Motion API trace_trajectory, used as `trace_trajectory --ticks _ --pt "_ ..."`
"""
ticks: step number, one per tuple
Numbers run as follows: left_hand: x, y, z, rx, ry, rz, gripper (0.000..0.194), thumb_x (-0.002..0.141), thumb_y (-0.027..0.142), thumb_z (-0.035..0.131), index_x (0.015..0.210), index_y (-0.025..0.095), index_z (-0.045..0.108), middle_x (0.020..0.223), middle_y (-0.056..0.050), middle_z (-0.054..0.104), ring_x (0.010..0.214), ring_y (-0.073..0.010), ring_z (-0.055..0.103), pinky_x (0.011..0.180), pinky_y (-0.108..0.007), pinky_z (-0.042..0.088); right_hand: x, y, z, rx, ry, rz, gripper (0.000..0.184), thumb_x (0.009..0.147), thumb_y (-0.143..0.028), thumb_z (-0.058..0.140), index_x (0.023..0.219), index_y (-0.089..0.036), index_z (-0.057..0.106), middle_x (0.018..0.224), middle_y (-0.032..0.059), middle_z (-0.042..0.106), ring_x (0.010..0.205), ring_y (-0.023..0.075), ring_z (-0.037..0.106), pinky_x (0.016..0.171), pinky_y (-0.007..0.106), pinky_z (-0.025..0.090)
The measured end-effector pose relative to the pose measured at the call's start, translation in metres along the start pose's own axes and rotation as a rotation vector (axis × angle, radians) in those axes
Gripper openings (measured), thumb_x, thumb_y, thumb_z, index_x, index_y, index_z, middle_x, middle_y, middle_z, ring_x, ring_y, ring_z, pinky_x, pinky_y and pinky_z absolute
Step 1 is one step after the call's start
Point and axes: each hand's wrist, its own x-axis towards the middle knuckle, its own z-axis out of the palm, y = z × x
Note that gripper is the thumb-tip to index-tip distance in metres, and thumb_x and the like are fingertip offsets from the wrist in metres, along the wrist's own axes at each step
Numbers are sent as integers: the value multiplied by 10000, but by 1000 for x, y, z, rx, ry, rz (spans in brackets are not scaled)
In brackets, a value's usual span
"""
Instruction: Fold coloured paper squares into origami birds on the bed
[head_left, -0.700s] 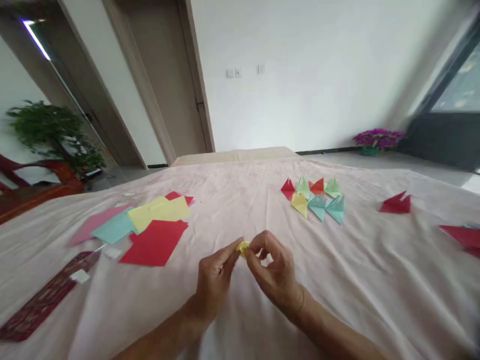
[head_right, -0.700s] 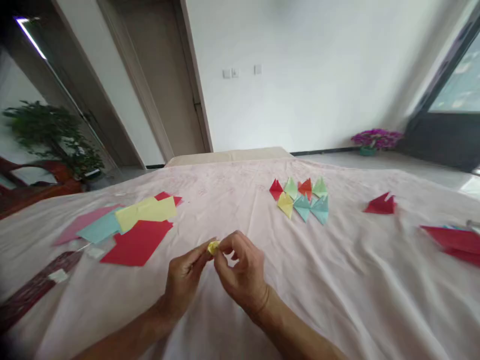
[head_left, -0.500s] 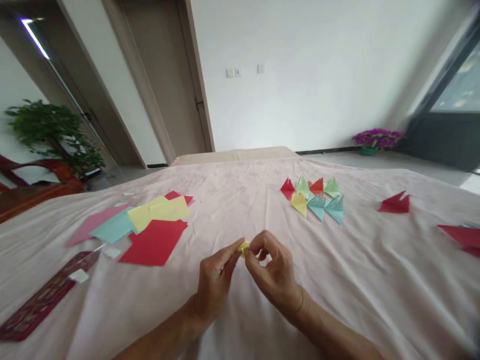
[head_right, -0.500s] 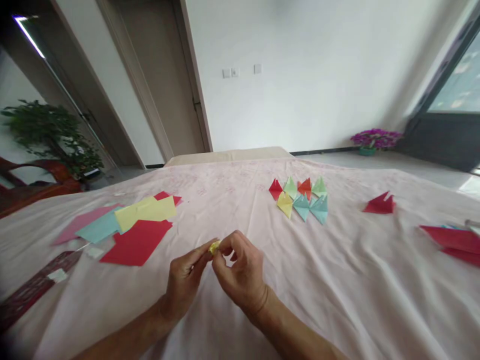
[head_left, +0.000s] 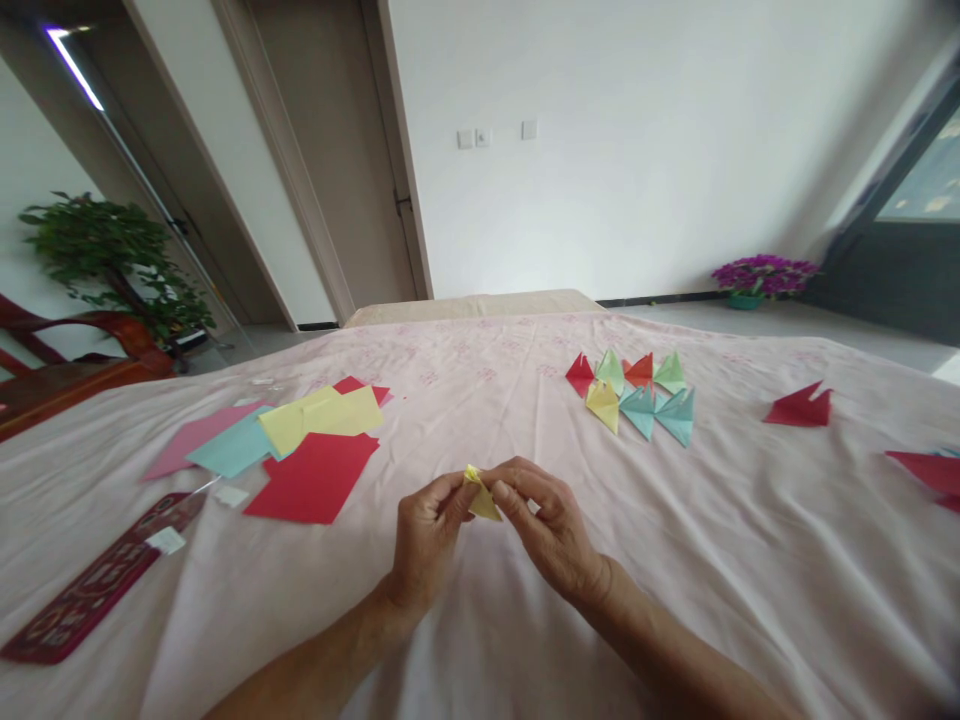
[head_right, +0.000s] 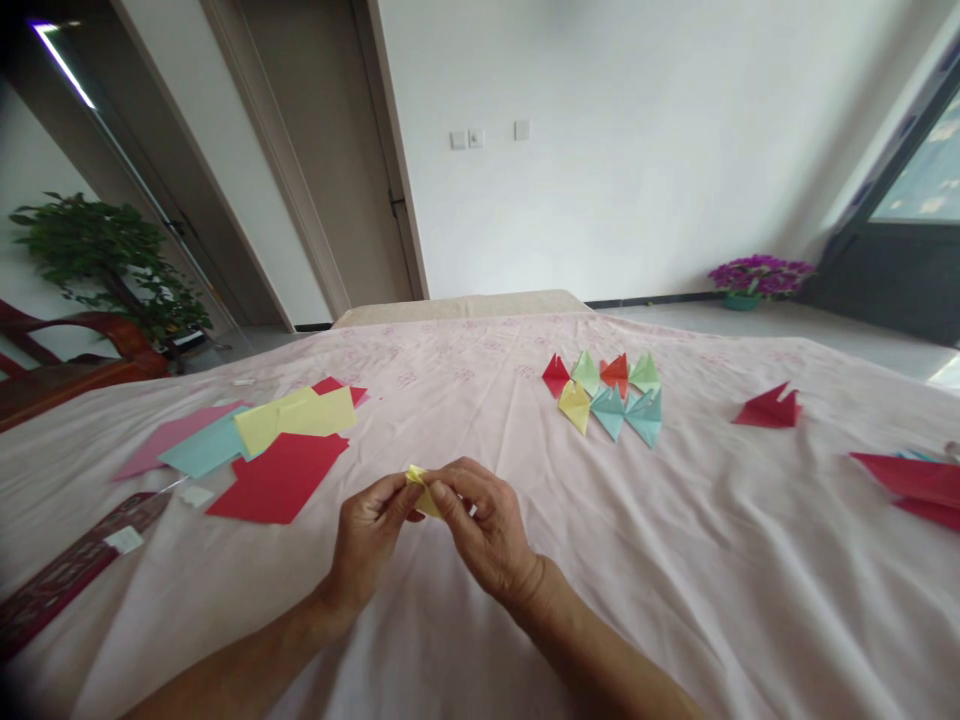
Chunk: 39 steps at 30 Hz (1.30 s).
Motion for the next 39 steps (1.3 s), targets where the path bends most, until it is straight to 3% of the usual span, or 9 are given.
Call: trace_trajectory --ticks 5,8,11,16,20,25,29,34,39 --pt "7 2 -4 -52 8 -64 353 846 446 610 966 131 714 783 -44 699 681 -146 623 564 -211 505 3 3 0 -117 -96 84 250 880 -330 605 1113 -268 672 883 8 663 794 144 601 649 254 459" --pt "10 1 -4 -58 36 -86 367 840 460 608 950 124 706 764 -43 684 660 -140 608 550 -211 496 0 6 7 -227 -68 91 402 783 -233 690 1180 -261 629 871 -1 652 787 148 588 632 250 457" --pt "12 -1 -4 -64 56 -120 378 823 476 616 926 121 696 740 -35 665 630 -132 591 519 -202 473 -4 16 13 -272 -17 107 467 773 -121 627 1218 -260 603 858 -8 653 749 136 583 649 254 462" --pt "15 -6 -3 -78 67 -124 340 814 461 629 860 126 667 677 -6 618 581 -101 523 487 -176 400 -6 30 16 -130 86 215 378 826 -194 589 1203 -211 614 801 -1 648 662 125 574 645 260 475" --pt "16 -8 -1 -167 67 -100 302 815 437 637 793 136 622 620 33 543 537 -72 446 489 -166 357 -2 27 13 -110 90 278 234 835 -301 603 1023 -203 702 861 32 632 717 140 579 647 268 474" --pt "15 -7 -1 -223 52 -120 308 833 454 612 840 147 596 655 28 554 553 -86 478 490 -173 372 0 27 16 222 -6 558 270 830 -408 579 894 -174 696 757 27 656 667 145 594 550 242 466" --pt "19 -8 -2 -177 83 -87 323 840 464 602 807 142 595 650 23 563 559 -89 482 507 -180 381 0 28 21 328 41 601 262 772 -411 639 707 -158 651 582 -10 592 532 108 529 501 222 420" --pt "26 -8 -3 -202 66 -87 345 827 483 614 744 150 566 597 47 528 516 -73 454 489 -178 362 -1 25 21 389 74 641 304 747 -447 673 670 -154 643 537 -8 579 491 105 502 479 224 401" --pt "19 -12 -4 -288 -112 -123 336 878 454 555 1073 180 542 854 -12 622 687 -117 572 527 -194 451 -2 29 23 455 224 617 329 737 -478 701 722 -150 675 591 11 607 536 116 522 491 225 422"
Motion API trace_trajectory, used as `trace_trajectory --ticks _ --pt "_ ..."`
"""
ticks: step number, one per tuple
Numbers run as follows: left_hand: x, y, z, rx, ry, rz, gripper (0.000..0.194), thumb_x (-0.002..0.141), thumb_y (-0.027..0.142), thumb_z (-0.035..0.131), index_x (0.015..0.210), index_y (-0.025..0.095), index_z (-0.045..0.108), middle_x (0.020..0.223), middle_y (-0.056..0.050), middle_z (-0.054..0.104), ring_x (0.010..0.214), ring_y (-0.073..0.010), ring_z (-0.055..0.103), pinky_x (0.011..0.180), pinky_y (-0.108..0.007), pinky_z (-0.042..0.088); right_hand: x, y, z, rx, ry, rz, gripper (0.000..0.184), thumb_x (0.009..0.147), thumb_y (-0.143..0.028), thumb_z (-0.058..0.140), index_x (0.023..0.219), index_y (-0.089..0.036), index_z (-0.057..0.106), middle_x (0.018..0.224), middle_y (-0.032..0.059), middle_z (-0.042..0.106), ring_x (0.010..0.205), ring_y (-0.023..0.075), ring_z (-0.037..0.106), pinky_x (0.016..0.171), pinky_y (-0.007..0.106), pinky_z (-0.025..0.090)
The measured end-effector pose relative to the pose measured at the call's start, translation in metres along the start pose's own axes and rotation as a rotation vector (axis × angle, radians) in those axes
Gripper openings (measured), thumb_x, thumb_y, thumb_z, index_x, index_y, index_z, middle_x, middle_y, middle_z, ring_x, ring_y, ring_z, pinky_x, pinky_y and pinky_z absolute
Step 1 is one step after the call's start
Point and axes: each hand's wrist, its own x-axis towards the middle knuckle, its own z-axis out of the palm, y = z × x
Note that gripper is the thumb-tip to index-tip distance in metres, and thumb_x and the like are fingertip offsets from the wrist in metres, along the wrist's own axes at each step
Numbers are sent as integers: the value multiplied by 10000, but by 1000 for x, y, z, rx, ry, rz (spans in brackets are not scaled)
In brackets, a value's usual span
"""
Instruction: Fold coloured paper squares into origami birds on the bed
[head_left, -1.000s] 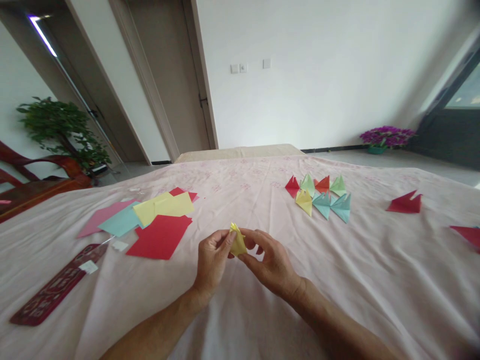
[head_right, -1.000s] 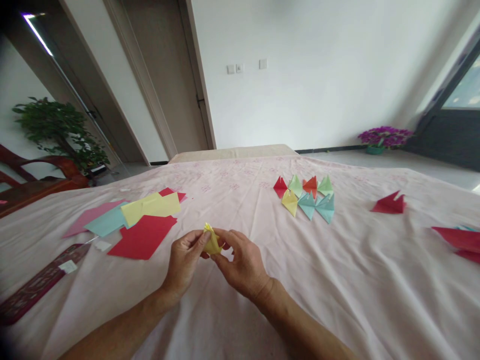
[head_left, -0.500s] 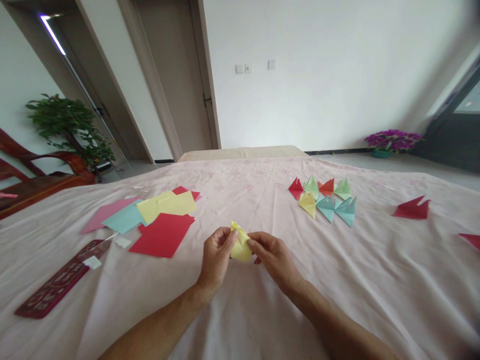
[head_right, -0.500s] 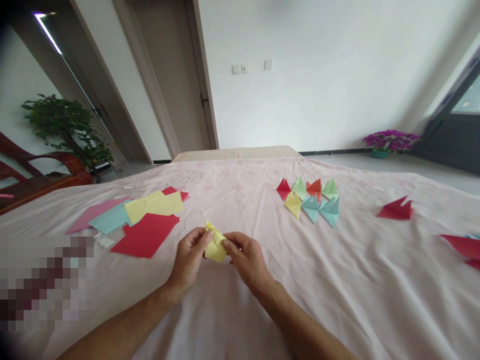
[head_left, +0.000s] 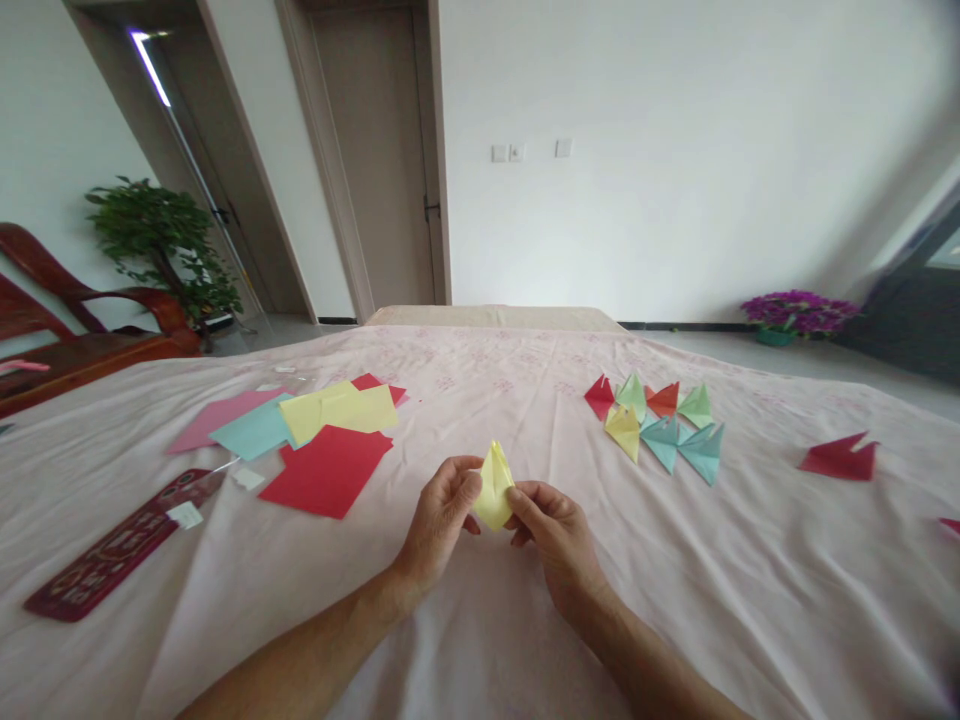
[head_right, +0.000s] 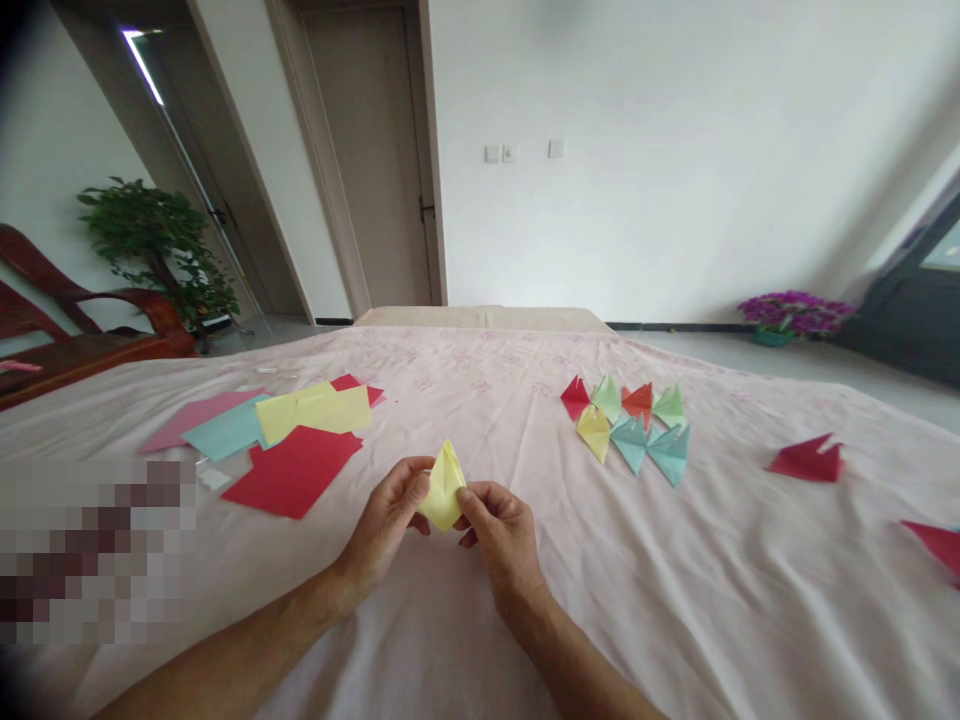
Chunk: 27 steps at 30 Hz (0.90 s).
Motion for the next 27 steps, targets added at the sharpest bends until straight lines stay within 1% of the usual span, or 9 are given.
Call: trace_trajectory --ticks 2,4,9,11,14,17,20,24,27 --pt "-4 -4 0 -16 -18 -1 387 854 425 604 1146 195 497 958 -33 622 756 -137 595 523 -198 472 0 2 0 17 20 -8 332 723 -484 720 751 -155 684 636 19 624 580 129 545 507 230 437" --pt "-5 -7 0 -16 14 11 382 837 401 635 1126 196 494 969 -31 613 758 -136 599 517 -196 478 0 3 1 25 7 -2 342 729 -494 718 808 -162 695 680 25 639 627 144 568 531 235 454" --pt "-4 -9 -1 -12 87 41 326 854 400 609 1090 196 514 1002 -35 604 765 -140 609 514 -207 509 0 8 0 73 -52 -48 397 849 -538 567 1012 -193 677 839 48 662 727 169 597 579 260 490" --pt "-3 -9 -1 -15 70 44 301 846 395 619 1050 189 535 1000 -37 606 761 -143 612 513 -216 520 1 9 -1 54 -73 -73 377 854 -516 574 1041 -200 662 876 47 668 724 165 591 584 260 489" --pt "-3 -10 -1 -19 19 21 265 846 389 623 996 179 563 979 -39 623 735 -141 618 528 -232 528 3 11 -2 9 -86 -82 336 835 -474 619 1021 -196 654 852 36 674 687 153 578 578 252 476" --pt "-1 -12 -2 -56 1 5 233 844 390 624 928 178 578 1067 -60 632 751 -143 633 543 -236 527 5 12 -3 -16 -79 -72 312 848 -452 606 1017 -193 644 843 34 675 679 149 575 575 246 461" --pt "2 -13 -4 -127 5 -9 235 819 398 653 839 175 579 1124 -65 626 814 -157 638 562 -234 528 8 14 -8 -45 -69 -107 305 849 -421 606 1058 -200 625 895 38 678 718 151 581 592 242 452" --pt "5 -10 -8 -165 -10 -13 229 817 392 661 852 180 582 1093 -59 620 850 -170 632 596 -251 542 14 18 -14 -55 -35 -164 374 833 -381 627 1165 -224 562 896 25 670 725 144 585 592 238 452" --pt "5 -9 -12 -124 -68 56 196 859 368 617 849 177 573 1144 -66 589 895 -180 630 686 -291 558 18 21 -18 -51 -8 -204 466 831 -374 634 1253 -244 485 926 28 655 741 151 594 605 259 473"
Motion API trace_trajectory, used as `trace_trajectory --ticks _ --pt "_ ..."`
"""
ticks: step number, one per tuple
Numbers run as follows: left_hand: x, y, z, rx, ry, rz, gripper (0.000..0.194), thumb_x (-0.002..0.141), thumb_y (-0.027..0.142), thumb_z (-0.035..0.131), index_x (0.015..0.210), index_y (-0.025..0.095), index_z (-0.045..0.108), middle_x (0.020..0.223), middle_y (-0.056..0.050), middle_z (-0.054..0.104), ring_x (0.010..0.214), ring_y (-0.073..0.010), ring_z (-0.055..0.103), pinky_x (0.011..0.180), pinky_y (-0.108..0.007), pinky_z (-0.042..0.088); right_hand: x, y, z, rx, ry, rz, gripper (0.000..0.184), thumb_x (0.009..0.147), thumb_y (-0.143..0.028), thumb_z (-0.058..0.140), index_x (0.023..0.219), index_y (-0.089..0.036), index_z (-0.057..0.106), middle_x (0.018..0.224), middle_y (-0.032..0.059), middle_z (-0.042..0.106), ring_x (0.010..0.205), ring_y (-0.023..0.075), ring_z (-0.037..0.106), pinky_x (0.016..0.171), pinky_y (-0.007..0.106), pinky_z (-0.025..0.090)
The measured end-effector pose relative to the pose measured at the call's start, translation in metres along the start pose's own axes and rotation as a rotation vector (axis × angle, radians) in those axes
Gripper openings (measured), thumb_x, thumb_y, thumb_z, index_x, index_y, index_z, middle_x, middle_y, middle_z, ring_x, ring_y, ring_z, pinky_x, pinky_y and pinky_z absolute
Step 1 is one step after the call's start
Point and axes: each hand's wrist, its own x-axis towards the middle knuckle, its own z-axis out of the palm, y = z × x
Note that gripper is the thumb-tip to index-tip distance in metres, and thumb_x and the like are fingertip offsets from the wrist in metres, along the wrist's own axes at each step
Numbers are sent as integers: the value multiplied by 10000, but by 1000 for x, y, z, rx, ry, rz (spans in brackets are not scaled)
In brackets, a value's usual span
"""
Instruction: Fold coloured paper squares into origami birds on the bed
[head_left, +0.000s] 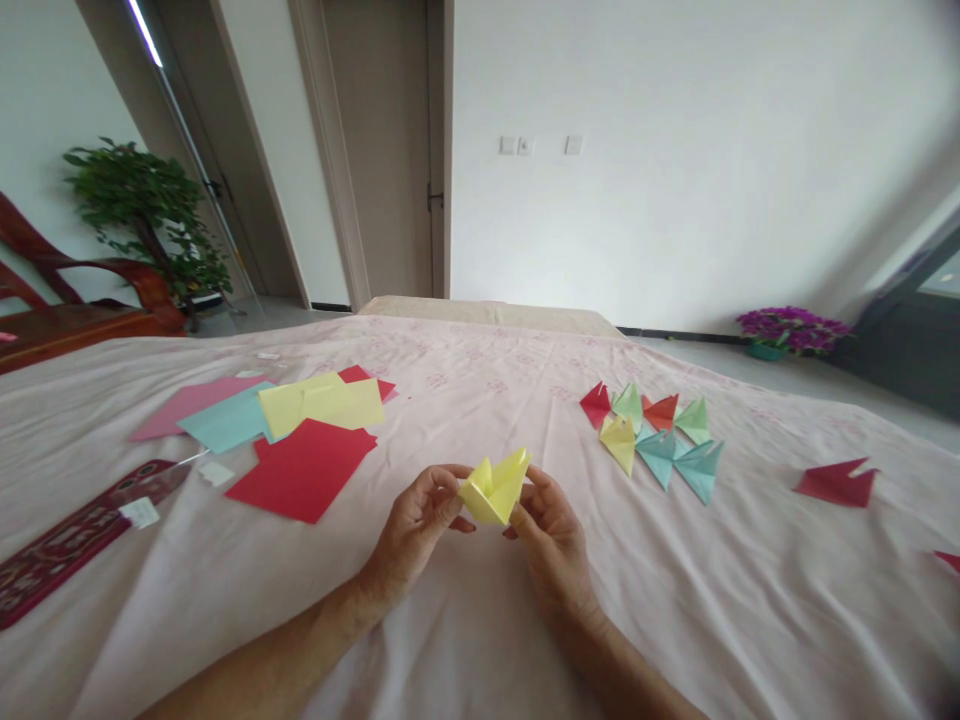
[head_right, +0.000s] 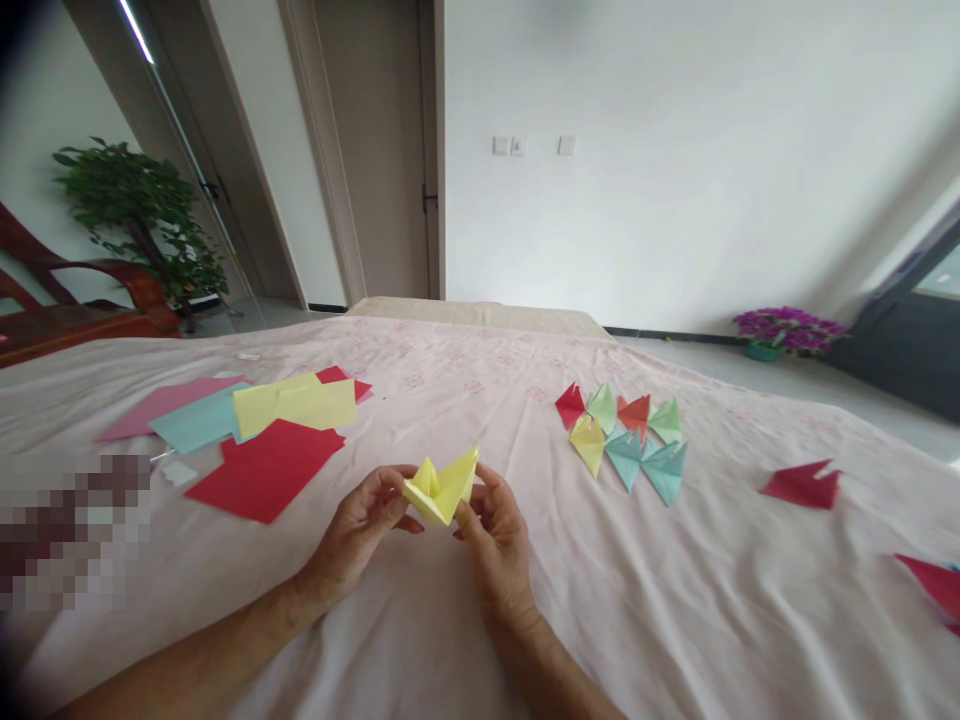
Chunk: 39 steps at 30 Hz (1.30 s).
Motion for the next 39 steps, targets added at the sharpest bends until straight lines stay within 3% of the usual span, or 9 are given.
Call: trace_trajectory --ticks 5,9,13,20,26,33,35,37,39 --pt "-2 -6 -6 186 -6 192 133 898 291 574 829 178 576 1167 -79 570 1032 -200 606 848 -305 520 1 -6 -6 -231 112 -124 477 809 -358 654 1249 -259 497 1182 79 561 859 184 585 676 320 494" --pt "-3 -11 -11 338 46 297 71 912 239 548 865 196 580 1199 -85 556 1103 -211 588 914 -323 498 -6 -20 -10 -359 115 -234 330 900 -345 530 1217 -251 528 1023 53 562 850 180 552 716 323 463" --pt "-6 -13 -15 497 24 391 74 915 180 528 904 215 592 1207 -85 549 1142 -208 559 915 -317 501 -10 -25 -10 -419 44 -335 340 901 -332 540 1230 -251 526 918 25 547 783 165 527 702 306 451" --pt "-11 -13 -13 454 -48 350 84 913 167 522 941 221 580 1239 -92 507 1174 -230 549 927 -347 516 -2 -15 -13 -438 110 -241 240 877 -308 590 1105 -237 604 801 -2 622 678 147 544 665 289 469" --pt "-12 -11 -8 344 25 215 94 947 237 466 959 206 554 1237 -90 498 1074 -218 609 925 -376 518 3 -21 -14 -461 52 -308 141 877 -245 566 997 -228 638 889 19 634 767 154 589 658 267 470" --pt "2 4 -11 573 183 476 107 905 229 546 978 219 624 1178 -84 554 1188 -236 509 1018 -396 421 5 -19 -11 -499 -16 -256 188 850 -219 569 1023 -219 642 794 -4 633 641 125 560 609 244 467" --pt "13 16 -12 522 182 434 93 881 270 593 941 217 641 1185 -77 555 1195 -240 506 1016 -389 418 5 -16 -11 -494 -24 -225 228 837 -223 579 1056 -210 638 767 -6 633 614 122 548 598 243 468" --pt "26 28 -12 315 124 230 206 901 338 561 1077 233 590 1195 -72 567 1140 -225 555 947 -373 464 5 -14 -10 -475 -42 -211 262 826 -231 591 1083 -206 634 760 -5 632 606 120 544 596 243 471" --pt "38 37 -13 182 1 -24 263 907 411 532 1070 213 594 1188 -75 583 1087 -228 590 865 -342 489 5 -14 -10 -454 -66 -206 291 819 -229 597 1108 -208 628 776 -1 634 612 117 544 601 245 473"
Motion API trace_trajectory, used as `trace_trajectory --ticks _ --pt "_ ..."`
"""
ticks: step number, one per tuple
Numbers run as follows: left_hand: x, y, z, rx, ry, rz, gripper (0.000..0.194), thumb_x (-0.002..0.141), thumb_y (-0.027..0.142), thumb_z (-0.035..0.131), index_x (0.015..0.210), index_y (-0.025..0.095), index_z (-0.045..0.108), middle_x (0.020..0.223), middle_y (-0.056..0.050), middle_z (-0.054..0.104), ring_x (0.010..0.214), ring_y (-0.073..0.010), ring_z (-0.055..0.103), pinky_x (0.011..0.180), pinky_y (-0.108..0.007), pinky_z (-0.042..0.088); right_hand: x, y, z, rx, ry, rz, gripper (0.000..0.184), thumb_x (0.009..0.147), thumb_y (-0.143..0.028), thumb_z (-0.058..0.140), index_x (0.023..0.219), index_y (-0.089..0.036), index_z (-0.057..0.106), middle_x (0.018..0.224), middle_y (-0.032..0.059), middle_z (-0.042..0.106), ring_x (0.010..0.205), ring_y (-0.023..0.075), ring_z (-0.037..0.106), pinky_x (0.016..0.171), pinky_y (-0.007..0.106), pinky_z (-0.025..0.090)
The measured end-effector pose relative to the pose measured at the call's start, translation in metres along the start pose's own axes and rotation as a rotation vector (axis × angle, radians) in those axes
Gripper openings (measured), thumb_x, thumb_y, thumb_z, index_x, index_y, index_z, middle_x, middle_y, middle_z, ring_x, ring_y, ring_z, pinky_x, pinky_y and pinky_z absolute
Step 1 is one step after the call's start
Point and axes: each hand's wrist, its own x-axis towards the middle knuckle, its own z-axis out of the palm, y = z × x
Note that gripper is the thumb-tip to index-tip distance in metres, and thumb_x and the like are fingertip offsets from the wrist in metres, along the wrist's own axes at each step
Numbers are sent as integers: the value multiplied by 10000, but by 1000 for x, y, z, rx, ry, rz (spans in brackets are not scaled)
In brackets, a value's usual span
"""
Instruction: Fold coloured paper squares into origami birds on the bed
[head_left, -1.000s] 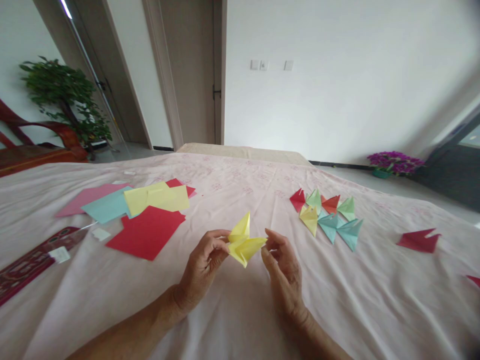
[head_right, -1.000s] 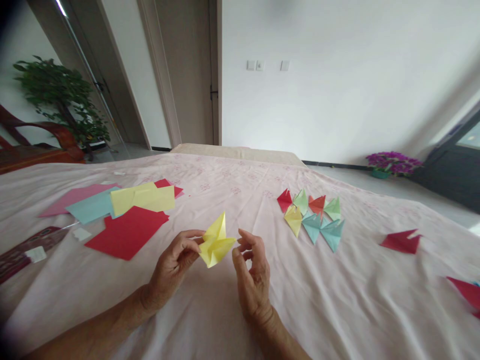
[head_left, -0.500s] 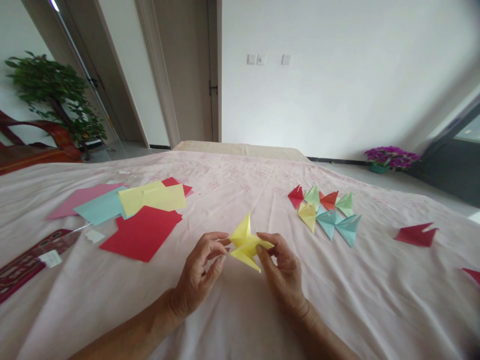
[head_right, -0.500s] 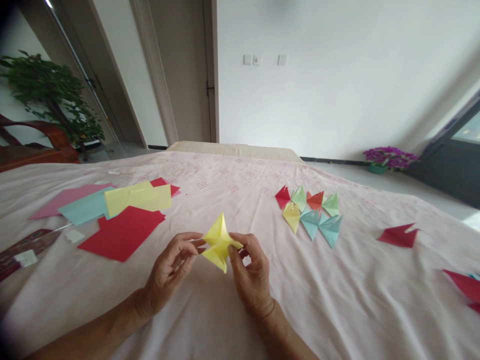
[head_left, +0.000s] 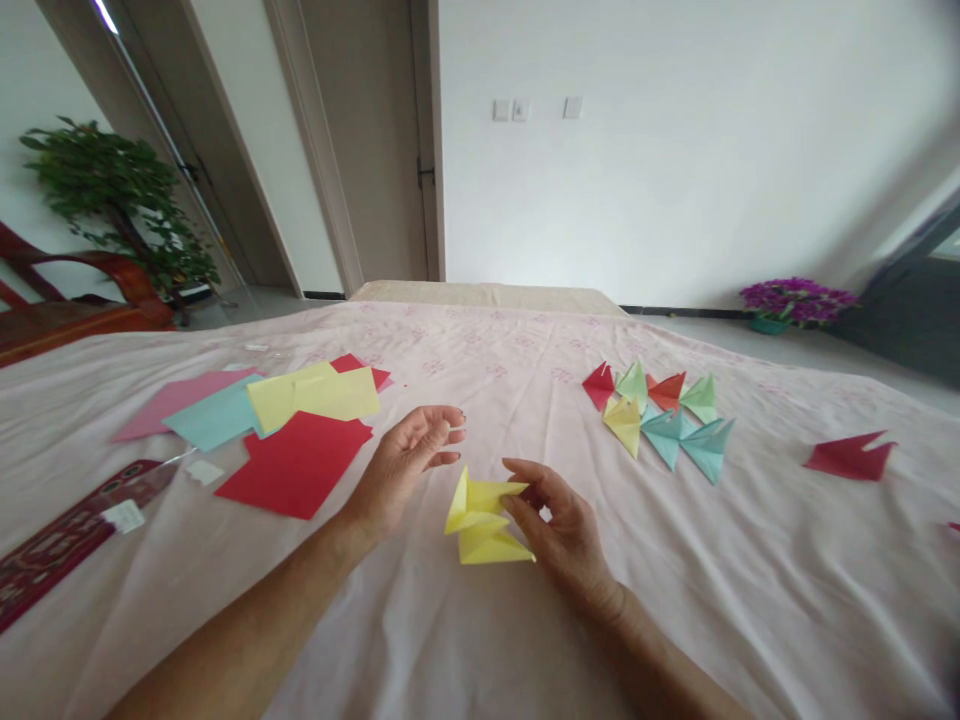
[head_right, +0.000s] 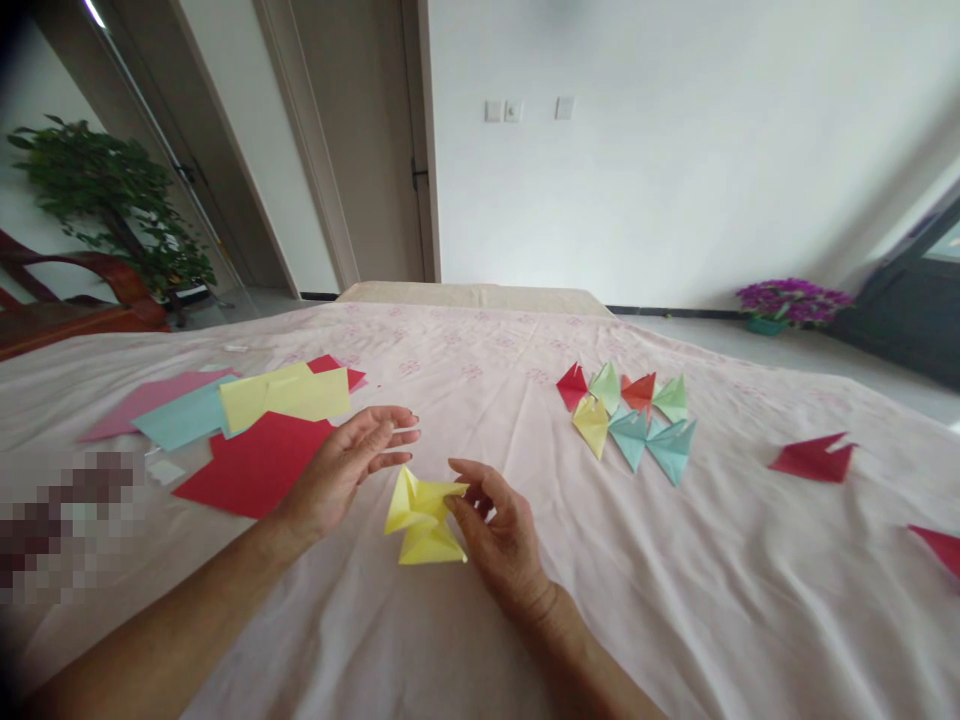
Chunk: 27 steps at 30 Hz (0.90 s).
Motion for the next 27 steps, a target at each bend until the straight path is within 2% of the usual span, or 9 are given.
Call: trace_trajectory --ticks 2,5,7,12,17,20,22,27 --pt "9 4 -1 -9 -194 -191 285 846 415 619 1001 176 634 1077 -69 639 980 -205 622 815 -293 472 0 -1 0 27 -12 0 308 814 -225 600 1120 -213 626 762 -6 619 611 115 537 595 246 467" --pt "12 0 1 19 -399 -313 285 773 404 700 881 141 675 828 -29 662 771 -138 596 729 -235 432 0 -3 1 85 -14 26 314 805 -232 614 1118 -213 629 712 -23 575 589 108 512 560 238 443" --pt "10 -7 2 7 -455 -347 284 743 403 729 841 142 673 762 -5 640 697 -112 557 668 -212 408 0 -5 1 133 -13 62 325 799 -237 629 1123 -213 625 721 -24 575 581 102 500 543 232 426" --pt "3 -27 2 -113 -496 -476 322 678 391 790 825 149 635 735 3 629 627 -99 548 580 -195 386 -1 -9 3 296 -42 161 346 799 -301 661 1131 -219 611 756 -8 618 592 110 515 532 238 412" --pt "-3 -39 3 -208 -360 -457 347 696 428 774 822 146 616 733 -13 643 591 -102 566 558 -198 397 -4 -10 2 402 -4 249 260 836 -308 596 1079 -220 621 856 17 634 659 130 546 592 261 432" --pt "-6 -39 6 -241 -238 -389 312 738 418 741 818 151 600 709 -4 635 575 -96 562 559 -197 410 -5 -4 0 362 51 287 200 808 -217 561 1000 -218 617 729 -20 575 593 118 484 563 249 391" --pt "-7 -39 8 -256 -143 -335 300 742 409 734 812 154 592 699 5 628 573 -93 560 562 -196 419 -6 0 -1 316 90 280 193 796 -197 550 979 -221 605 699 -32 536 603 122 465 565 247 375" --pt "-10 -41 11 -155 85 -167 285 734 388 732 816 159 583 700 14 623 572 -95 558 552 -199 442 -7 4 -2 275 87 209 267 814 -250 543 1080 -233 552 844 1 562 732 156 516 624 267 415"
